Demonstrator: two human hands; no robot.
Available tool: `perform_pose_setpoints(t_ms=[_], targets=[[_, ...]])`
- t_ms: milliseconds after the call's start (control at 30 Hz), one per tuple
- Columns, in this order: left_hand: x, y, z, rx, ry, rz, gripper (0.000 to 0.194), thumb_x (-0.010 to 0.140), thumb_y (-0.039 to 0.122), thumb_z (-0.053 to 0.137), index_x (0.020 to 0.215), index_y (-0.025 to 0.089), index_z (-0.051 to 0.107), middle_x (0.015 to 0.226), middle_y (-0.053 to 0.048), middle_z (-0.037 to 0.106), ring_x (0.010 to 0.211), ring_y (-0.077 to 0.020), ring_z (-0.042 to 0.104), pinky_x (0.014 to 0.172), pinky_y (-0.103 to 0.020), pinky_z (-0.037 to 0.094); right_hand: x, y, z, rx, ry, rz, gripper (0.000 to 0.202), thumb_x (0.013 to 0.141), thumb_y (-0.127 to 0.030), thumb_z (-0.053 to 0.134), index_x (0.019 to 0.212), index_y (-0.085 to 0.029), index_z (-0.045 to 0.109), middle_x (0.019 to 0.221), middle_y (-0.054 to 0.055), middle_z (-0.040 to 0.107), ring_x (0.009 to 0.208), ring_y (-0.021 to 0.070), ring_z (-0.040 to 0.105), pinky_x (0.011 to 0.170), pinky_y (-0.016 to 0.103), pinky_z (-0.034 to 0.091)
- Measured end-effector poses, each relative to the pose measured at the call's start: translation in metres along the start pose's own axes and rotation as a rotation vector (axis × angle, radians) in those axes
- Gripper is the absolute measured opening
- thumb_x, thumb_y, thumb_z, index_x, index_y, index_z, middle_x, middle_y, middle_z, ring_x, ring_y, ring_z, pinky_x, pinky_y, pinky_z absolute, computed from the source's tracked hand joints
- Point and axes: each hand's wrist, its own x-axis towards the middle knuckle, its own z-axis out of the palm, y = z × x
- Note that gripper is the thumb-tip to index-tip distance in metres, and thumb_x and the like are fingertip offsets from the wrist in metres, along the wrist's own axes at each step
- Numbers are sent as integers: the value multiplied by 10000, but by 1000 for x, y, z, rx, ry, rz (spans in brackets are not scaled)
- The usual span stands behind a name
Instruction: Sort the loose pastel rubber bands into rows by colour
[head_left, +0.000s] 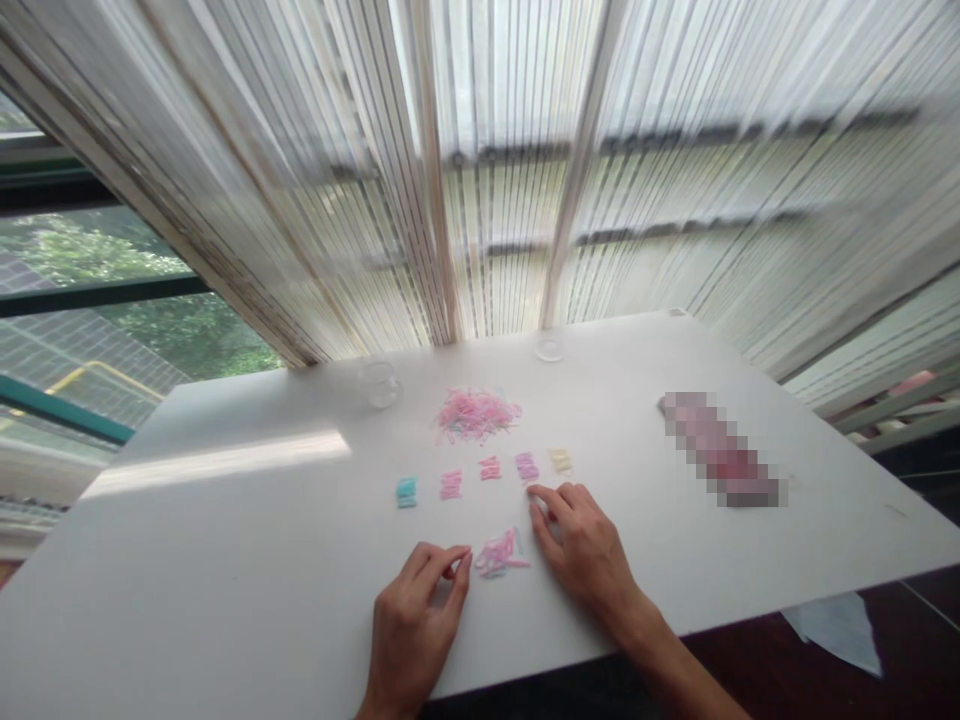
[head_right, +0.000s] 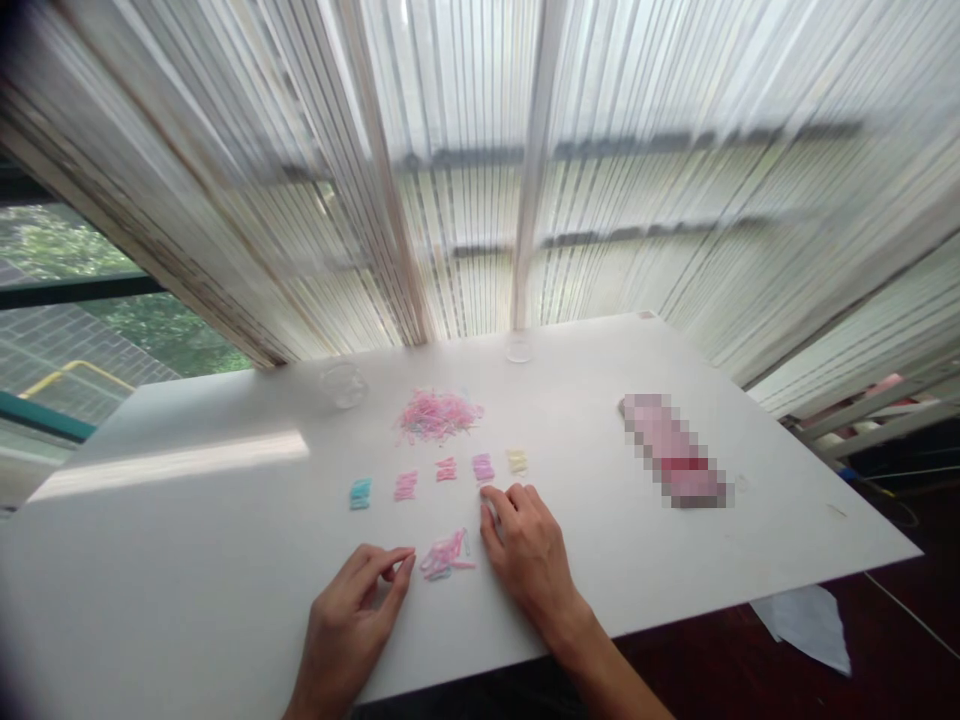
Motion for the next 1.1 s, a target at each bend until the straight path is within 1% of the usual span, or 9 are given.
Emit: perform_pose_setpoints(t_ms=[200,333,500,567,667,733,833,967,1100], targets=[[-1,-1,0,4,-13,9,175,990,302,580,1036,216,726,787,-11,664,670,-132,667,639,-213,555,1,-1,3,-20,-2,30,231,987,-203,520,1170,-201,660,800,51,613,778,240,580,709,363,497],[-1,-1,-1,17,-66,44,144,989,275,583,1012,221,715,783,-1,662,656,-126,662,625,-209,535,0,0,3,-10,-18,28,235,993,-206,504,1168,-192,661,821,56,631,785,237,586,724,370,504],[-1,3,-1,38,-138,123,119,974,245,596,1035,228,697,829,-15,688,721,-149,688,660,-234,537,-3,1,-5,128,-5,-3,207,985,-179,507,1106,-188,675,777,39,614,761,223,589,717,361,511],[-1,5,-1,49,-145,143,119,966,243,602,1040,227,694,829,-17,688,721,-155,687,658,-242,538,-5,0,-10,240,-41,-45,175,971,-149,520,1035,-193,676,785,36,608,770,211,586,711,342,506],[0,6,0,53,-148,145,116,957,249,607,1032,230,694,826,-12,685,713,-157,685,652,-248,541,-8,-3,-18,352,-159,-133,130,938,-114,562,924,-199,660,807,35,612,795,201,580,721,329,495],[0,7,1,50,-150,134,111,956,246,605,1019,232,694,828,-9,682,710,-154,684,648,-246,540,-10,-4,-21,361,-218,-163,97,913,-115,607,902,-199,653,830,37,624,812,205,577,751,344,490],[2,9,2,46,-143,132,99,951,245,612,1008,233,692,826,-6,678,700,-150,678,634,-242,534,-14,-3,-21,340,-254,-174,73,890,-126,657,892,-198,654,850,41,638,825,213,573,773,362,483],[4,12,6,38,-134,151,90,944,233,618,996,228,692,812,-9,675,687,-148,667,627,-239,532,-16,-1,-18,328,-231,-205,98,881,-104,656,856,-199,652,827,36,634,807,207,566,741,348,470],[8,14,10,18,-131,163,95,941,215,613,992,223,692,812,-12,675,698,-146,668,649,-238,542,-16,1,-15,344,-199,-224,109,888,-90,625,867,-194,650,828,40,628,799,206,562,726,345,475]])
